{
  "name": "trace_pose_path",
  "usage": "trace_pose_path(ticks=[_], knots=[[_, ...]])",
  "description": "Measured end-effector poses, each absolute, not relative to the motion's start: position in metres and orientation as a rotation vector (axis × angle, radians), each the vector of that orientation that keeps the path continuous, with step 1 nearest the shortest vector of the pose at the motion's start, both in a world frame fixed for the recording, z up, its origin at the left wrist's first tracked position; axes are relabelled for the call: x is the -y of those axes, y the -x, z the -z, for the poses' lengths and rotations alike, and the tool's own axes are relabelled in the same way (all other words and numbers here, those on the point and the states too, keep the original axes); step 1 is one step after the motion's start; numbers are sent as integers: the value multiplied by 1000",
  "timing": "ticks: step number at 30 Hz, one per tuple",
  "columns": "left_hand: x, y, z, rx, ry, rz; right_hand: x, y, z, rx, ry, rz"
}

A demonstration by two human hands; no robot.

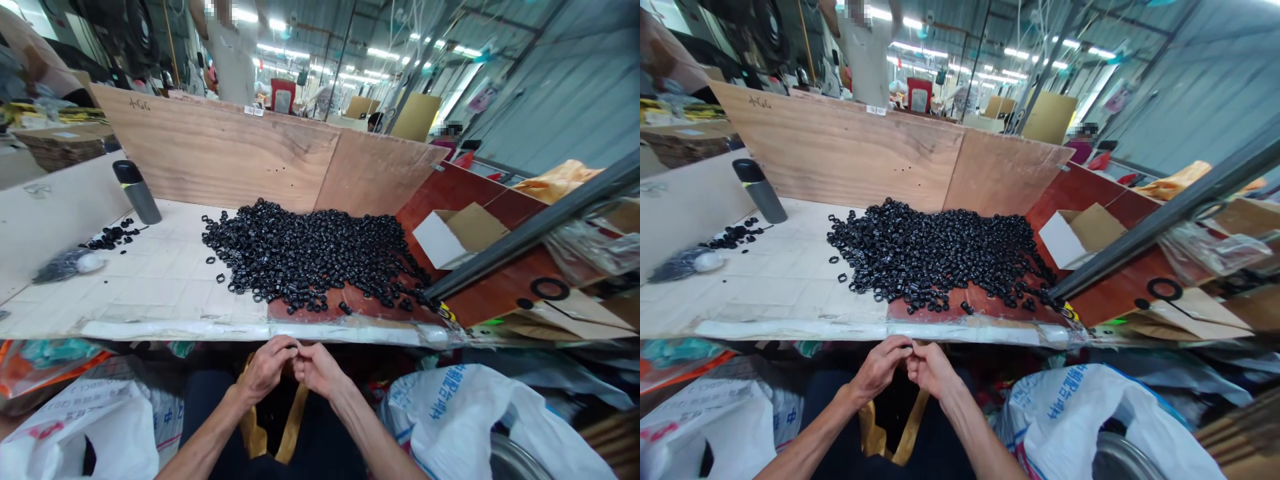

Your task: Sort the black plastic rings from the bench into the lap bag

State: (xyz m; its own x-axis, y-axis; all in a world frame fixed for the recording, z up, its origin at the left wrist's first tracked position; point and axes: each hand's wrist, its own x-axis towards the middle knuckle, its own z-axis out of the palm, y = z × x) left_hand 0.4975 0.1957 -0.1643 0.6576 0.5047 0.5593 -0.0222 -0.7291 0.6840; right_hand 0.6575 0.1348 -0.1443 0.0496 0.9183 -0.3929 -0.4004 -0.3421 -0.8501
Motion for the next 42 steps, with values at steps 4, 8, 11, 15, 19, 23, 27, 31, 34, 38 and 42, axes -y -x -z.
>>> trace_pose_path(ticks=[4,8,11,15,19,23,27,31,34,38,42], knots=[[-191,-499,157,-583,-1868,-886,-130,-658,142,729,1388,-1413],[-185,-508,154,-864,-1411,-950,-128,-650,134,1054,1405,-1003],[-181,-511,154,-870,-1335,-1000,-129,-645,132,1101,1379,-981],[-179,-503,161,-812,-1621,-1110,-128,-642,136,696,1224,-1313],[-184,-487,166,-525,-2019,-1049,-123,-648,140,490,1122,-1638],[-200,-474,142,-311,-2187,-758,-126,-667,134,816,1485,-1540],[-232,-489,120,-687,-2092,-812,-158,-685,124,1325,1772,-557],[-269,-521,132,-812,-2106,-920,-198,-681,128,1641,1812,-171],[-284,-538,145,-730,-2220,-887,-211,-677,139,1661,1934,-89],[-288,-544,154,-756,-2303,-862,-207,-686,152,1603,1843,-88],[-285,-545,159,-843,-2320,-885,-204,-694,157,1632,1691,-130]])
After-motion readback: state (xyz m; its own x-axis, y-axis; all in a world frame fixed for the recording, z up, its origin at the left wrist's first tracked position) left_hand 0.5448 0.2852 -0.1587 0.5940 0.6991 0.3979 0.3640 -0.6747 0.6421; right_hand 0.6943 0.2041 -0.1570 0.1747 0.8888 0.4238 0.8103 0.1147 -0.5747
